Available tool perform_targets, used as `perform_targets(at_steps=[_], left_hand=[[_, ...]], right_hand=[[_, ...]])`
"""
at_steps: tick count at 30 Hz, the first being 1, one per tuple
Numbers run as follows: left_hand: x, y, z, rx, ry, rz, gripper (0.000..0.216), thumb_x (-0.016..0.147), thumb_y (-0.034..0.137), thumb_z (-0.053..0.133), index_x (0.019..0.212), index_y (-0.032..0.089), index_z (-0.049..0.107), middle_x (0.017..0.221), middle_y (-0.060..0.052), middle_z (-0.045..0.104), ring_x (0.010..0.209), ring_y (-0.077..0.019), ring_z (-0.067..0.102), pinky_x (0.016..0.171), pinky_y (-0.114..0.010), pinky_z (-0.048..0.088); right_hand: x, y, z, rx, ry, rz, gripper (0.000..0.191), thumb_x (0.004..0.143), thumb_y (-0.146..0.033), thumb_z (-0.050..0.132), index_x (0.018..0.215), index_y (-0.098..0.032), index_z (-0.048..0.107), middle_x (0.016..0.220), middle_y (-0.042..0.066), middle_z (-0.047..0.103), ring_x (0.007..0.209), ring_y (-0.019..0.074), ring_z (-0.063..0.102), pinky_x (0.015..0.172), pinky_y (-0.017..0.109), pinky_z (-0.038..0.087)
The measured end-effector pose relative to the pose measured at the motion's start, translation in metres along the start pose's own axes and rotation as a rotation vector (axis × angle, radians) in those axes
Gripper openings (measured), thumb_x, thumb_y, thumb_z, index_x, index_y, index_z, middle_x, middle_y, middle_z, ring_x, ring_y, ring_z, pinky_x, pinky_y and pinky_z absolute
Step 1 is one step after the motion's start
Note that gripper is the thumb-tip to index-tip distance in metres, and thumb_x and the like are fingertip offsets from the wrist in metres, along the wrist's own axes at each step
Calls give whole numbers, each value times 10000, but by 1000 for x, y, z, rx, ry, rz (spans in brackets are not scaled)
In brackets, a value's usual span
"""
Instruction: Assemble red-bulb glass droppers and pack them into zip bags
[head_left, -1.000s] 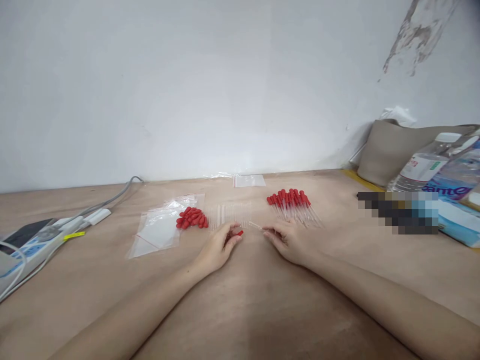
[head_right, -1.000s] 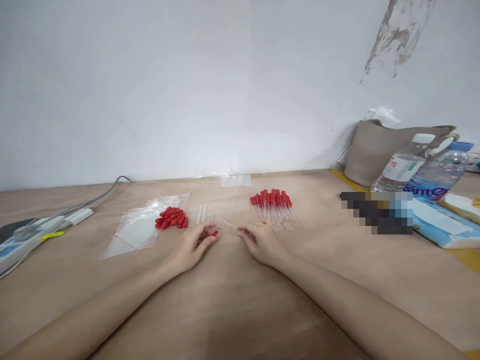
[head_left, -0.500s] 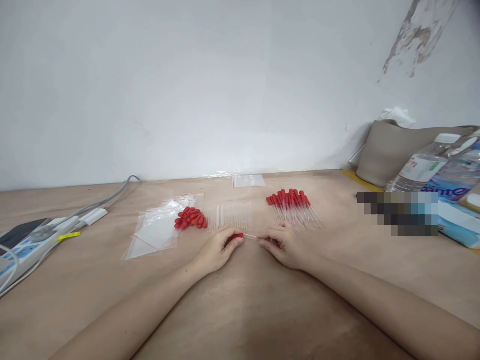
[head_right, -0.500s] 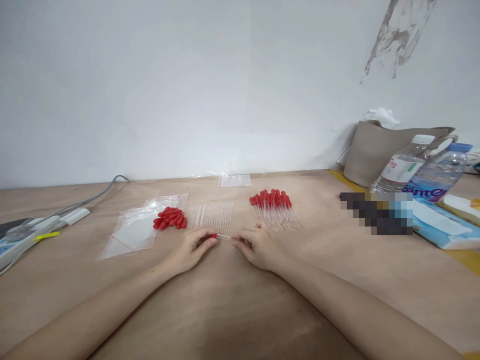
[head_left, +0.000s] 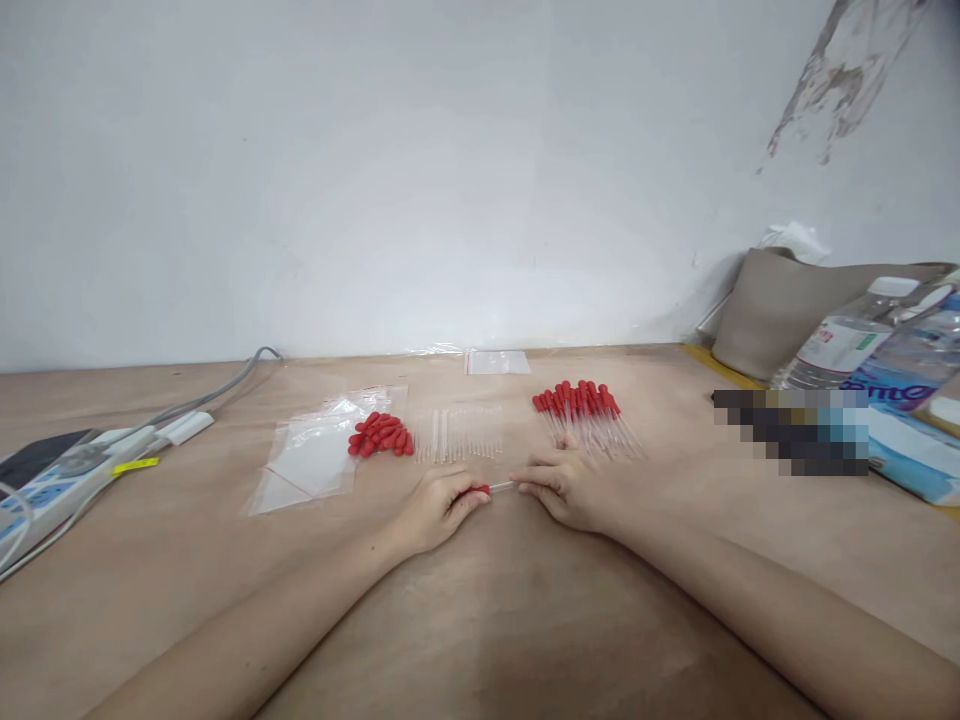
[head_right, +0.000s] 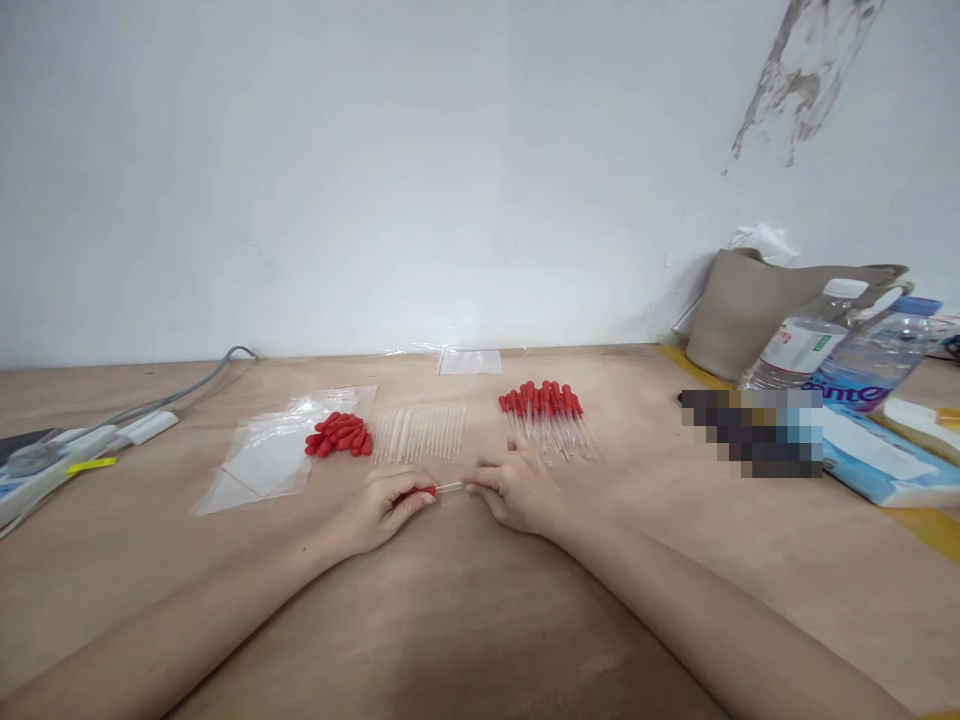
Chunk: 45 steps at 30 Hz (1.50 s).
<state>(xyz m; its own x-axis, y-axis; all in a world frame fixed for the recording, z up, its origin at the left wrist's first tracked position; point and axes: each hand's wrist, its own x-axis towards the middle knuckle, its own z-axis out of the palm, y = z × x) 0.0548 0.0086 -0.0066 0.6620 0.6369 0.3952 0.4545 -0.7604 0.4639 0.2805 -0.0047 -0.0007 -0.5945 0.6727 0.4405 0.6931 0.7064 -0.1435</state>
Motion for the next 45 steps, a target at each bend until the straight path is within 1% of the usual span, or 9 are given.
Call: perform_targets(at_steps=[13,18,28,30,32,35,37,41,45], left_hand=[[-2,0,0,77,-25,28,251,879,311,400,861,160,600,736,-44,581,694,-145,528,638,-250,407],[-2,0,0,69,-19,30,238,874,289,409,871,160,608,748,-45,587,694,-143,537,642,-250,416],[-1,-4,-4,-11,60,12,185,850,255,462,960,187,594,836,-45,585,727,-138,539,652,-249,433],[-1,-7,-4,1,106,-52,285,817,253,512,1098,208,524,854,-35,562,678,-127,516,631,-247,436],[-2,-9,-3,3,135,-104,413,788,251,545,1185,217,438,874,-25,536,622,-111,485,614,-246,439],[-2,-10,-2,6,112,-113,368,790,244,532,1148,213,453,886,-21,521,603,-100,468,622,-249,437],[-1,-9,-3,33,81,-106,278,803,239,512,1079,204,510,846,-18,521,622,-106,476,641,-255,429],[0,-8,-3,51,50,-113,191,808,249,507,976,183,571,763,-13,516,638,-117,491,632,-251,420],[0,-9,-3,34,36,-117,176,812,255,504,950,174,577,766,-18,530,639,-117,498,608,-242,417]], right_hand=[[8,-21,10,106,-64,132,292,865,-241,381,638,-168,549,622,-7,612,547,95,460,688,286,234],[11,-24,9,197,-113,176,303,878,-225,352,676,-183,574,662,-19,644,580,98,508,705,281,240],[11,-32,-10,79,-135,69,235,820,-216,430,660,-192,600,623,-5,621,609,113,514,688,280,252],[10,-29,-16,113,-139,138,245,804,-209,432,624,-190,596,563,-16,599,538,101,490,644,262,275],[12,-19,-22,157,-117,306,267,798,-254,435,589,-184,586,531,-14,583,485,101,473,564,241,285],[20,6,-29,107,-14,591,334,789,-354,437,527,-181,552,500,4,562,482,125,484,500,240,281],[29,24,-31,-1,36,702,366,785,-366,428,488,-182,535,502,19,563,515,142,504,530,253,302],[45,46,-20,-170,11,818,320,763,-321,432,516,-178,576,600,55,610,626,180,550,623,294,328],[50,52,-5,-231,-42,877,306,770,-320,413,629,-161,633,694,94,634,702,217,567,672,333,324]])
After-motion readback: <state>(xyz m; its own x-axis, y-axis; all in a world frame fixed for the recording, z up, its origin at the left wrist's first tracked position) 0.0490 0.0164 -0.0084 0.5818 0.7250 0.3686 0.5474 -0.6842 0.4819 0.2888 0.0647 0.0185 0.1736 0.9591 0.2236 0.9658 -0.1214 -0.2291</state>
